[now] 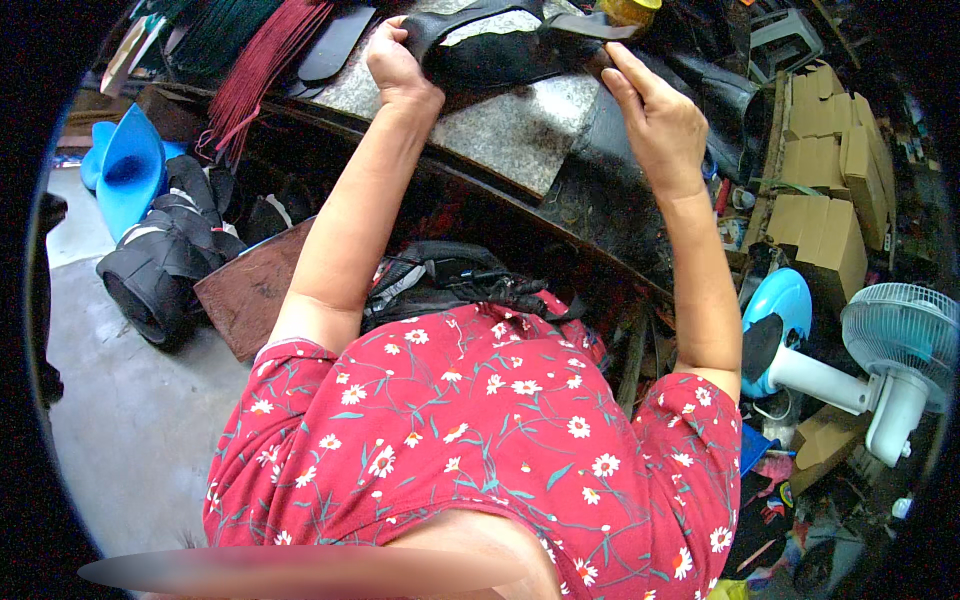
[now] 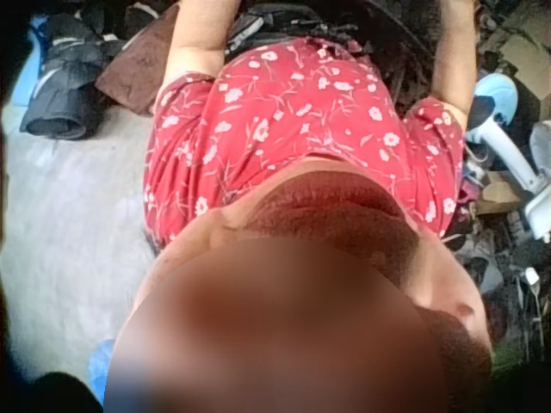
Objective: The person uses a hammer to shape and flatten a black shoe part on a workbench. They repeatedly reposition the part, strike it with the hammer, and inspect the edges and interior surfaces.
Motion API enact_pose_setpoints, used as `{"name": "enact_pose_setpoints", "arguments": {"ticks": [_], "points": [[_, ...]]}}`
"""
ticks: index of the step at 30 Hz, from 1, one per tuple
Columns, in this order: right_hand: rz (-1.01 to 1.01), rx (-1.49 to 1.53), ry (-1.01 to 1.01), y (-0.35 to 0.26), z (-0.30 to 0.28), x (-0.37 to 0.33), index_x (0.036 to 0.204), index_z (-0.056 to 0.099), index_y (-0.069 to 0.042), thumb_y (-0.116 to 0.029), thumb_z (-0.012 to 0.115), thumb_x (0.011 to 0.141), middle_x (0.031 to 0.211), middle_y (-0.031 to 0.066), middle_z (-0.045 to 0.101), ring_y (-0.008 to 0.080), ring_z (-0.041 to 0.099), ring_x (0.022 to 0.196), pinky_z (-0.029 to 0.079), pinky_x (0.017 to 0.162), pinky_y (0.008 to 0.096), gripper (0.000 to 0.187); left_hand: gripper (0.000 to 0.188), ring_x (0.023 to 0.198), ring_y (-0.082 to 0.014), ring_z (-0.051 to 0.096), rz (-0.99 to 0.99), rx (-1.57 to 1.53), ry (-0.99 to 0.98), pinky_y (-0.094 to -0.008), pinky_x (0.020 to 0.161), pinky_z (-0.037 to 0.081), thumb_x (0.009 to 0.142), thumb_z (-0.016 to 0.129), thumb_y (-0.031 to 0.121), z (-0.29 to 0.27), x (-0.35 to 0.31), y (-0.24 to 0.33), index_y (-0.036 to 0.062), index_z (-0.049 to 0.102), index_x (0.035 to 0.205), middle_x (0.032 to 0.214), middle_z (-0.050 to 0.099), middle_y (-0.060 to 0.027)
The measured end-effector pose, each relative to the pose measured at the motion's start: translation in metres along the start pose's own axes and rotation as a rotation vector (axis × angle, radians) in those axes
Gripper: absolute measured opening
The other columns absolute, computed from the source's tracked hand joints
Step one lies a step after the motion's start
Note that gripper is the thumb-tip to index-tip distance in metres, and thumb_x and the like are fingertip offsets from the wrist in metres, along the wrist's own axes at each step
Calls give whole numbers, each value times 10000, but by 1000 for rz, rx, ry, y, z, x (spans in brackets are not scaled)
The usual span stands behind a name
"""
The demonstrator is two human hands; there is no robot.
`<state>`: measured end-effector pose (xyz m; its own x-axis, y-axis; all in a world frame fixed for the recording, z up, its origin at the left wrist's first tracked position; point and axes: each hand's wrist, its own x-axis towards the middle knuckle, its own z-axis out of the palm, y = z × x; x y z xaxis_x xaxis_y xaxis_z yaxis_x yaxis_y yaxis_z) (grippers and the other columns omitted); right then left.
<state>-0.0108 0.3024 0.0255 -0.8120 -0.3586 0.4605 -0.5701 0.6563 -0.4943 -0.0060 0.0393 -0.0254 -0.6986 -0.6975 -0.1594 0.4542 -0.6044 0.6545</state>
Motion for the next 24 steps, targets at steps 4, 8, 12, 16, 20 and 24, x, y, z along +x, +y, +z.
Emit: {"name": "enact_pose_setpoints", "arguments": {"ticks": [4, 8, 12, 16, 20, 24], "points": [[13, -116, -147, -14, 4, -3, 1254, 645, -310, -448, 566, 960, 980, 131, 705, 345, 685, 871, 545, 690, 405, 334, 197, 733, -187, 459, 170, 153, -17, -309, 730, 384, 826, 407, 147, -1, 10, -18, 32, 544, 743, 760, 510, -40], [-131, -29, -19, -17, 0, 1, 1207, 682, -271, -431, 585, 949, 1016, 121, 707, 320, 692, 876, 546, 700, 387, 319, 190, 741, -166, 466, 319, 256, -57, -288, 725, 385, 848, 440, 149, -8, 12, -34, 40, 578, 777, 760, 529, -32], [-43, -49, -218, -11, 15, -8, 1249, 650, -250, -436, 583, 950, 1056, 136, 697, 326, 693, 877, 559, 705, 390, 358, 161, 792, -116, 474, 197, 236, -167, -271, 754, 385, 886, 461, 171, 7, 0, -7, 106, 583, 804, 832, 529, 21], [-205, -159, -24, -2, 28, -15, 1239, 649, -275, -443, 595, 933, 841, 129, 704, 335, 688, 745, 542, 611, 422, 353, 433, 839, -103, 560, 123, 800, -675, -254, 780, 447, 931, 591, 362, 23, -10, 50, 4, 607, 1176, 926, 633, -8], [-29, 4, -193, -8, 11, -4, 1237, 655, -331, -426, 604, 937, 857, 120, 703, 328, 691, 788, 542, 648, 387, 319, 292, 838, -129, 627, 238, 833, -609, -285, 764, 505, 809, 769, 203, 25, -15, 43, -18, 678, 976, 873, 688, -75], [122, 218, 9, -29, -15, 5, 1246, 671, -195, -388, 638, 943, 992, 62, 748, 146, 706, 732, 530, 641, 311, 361, 265, 758, -203, 576, 398, 835, -170, -359, 699, 456, 839, 736, 206, 10, 0, 15, -32, 628, 884, 804, 640, -134]]}}
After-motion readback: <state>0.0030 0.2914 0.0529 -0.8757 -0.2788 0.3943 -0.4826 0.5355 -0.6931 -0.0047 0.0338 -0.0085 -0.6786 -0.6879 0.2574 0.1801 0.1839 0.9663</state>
